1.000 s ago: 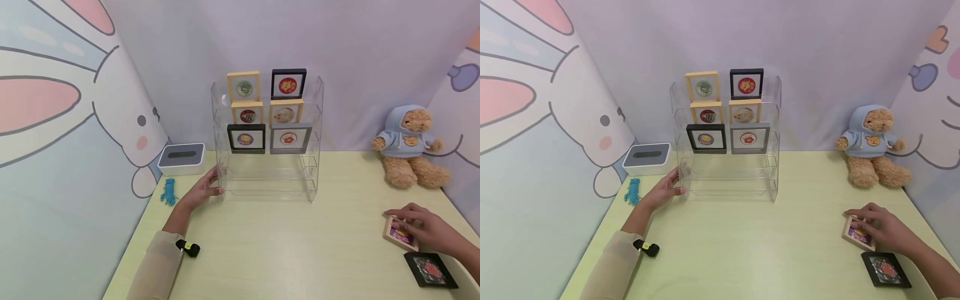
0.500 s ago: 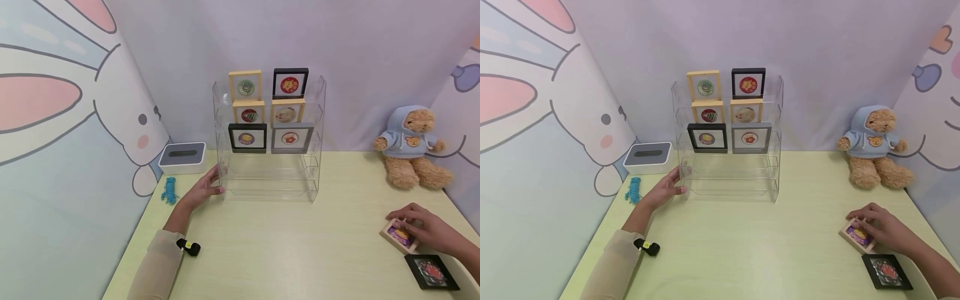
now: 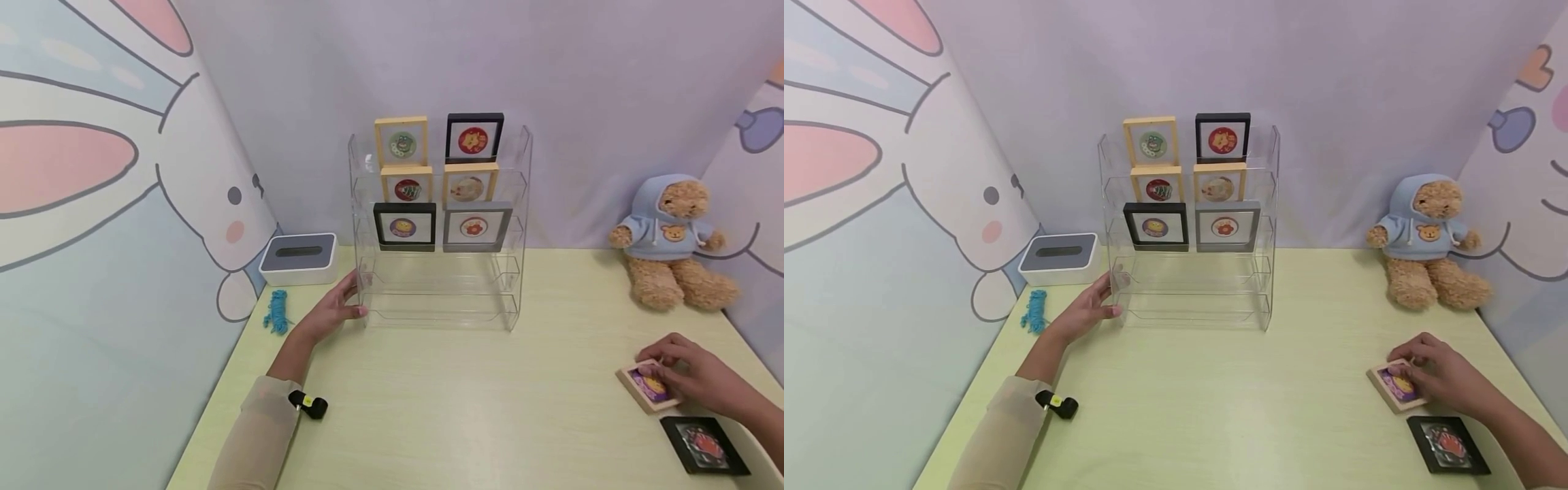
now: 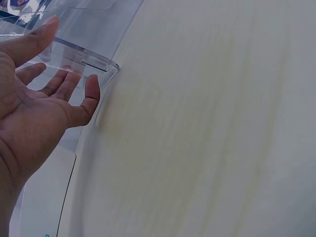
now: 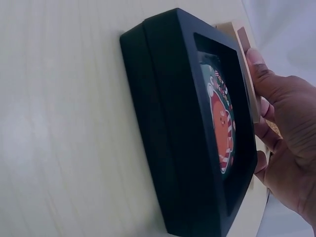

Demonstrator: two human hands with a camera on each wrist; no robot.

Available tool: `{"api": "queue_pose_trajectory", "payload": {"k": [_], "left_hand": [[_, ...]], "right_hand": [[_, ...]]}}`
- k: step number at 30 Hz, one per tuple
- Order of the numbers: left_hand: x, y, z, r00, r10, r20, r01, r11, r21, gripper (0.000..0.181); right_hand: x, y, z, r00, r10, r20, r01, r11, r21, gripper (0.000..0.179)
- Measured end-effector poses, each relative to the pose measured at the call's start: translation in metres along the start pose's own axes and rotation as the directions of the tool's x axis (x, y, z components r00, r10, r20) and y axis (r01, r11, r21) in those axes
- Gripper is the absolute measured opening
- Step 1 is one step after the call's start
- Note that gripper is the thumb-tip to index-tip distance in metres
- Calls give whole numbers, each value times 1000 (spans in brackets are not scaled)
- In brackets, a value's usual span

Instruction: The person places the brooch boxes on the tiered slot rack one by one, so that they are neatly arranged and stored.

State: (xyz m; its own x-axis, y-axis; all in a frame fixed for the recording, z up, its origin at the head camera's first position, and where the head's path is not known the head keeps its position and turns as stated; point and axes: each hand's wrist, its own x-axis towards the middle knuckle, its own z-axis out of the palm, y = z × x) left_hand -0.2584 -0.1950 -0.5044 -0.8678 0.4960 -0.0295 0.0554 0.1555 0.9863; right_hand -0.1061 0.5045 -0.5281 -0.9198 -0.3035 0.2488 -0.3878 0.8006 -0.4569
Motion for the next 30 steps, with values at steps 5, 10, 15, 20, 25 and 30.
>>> {"api": "queue_pose_trajectory", "payload": {"k": [5,10,15,20,25,30], "left_hand": [[0,-1,0,1000,4,5,-4,1000,-3,98],[0,0,0,1000,0,4,0,1000,-7,99],[0,-1,-1,1000,1,2,-1,1000,-9,99],[-1,1,1,1000,-7,-1,7,1000,-11,99],[-1,1,1,1000,-13,-3,13,1000,-16,98],[0,1,1,1000,-13,-5,13,1000,-5,98]], "right_hand": [[0,-3,-2,997,73,-1,-73,993,-88,31],[1,-7,-3,990,141,-25,-144,981,-133,15],[2,-10,-4,983,174,-67,-182,974,-134,12],[2,-13,-2,980,169,-107,-183,974,-135,10],[5,-18,-2,976,59,-208,-109,966,-234,16],[15,-28,-4,933,-78,-352,-37,951,-308,28]]}}
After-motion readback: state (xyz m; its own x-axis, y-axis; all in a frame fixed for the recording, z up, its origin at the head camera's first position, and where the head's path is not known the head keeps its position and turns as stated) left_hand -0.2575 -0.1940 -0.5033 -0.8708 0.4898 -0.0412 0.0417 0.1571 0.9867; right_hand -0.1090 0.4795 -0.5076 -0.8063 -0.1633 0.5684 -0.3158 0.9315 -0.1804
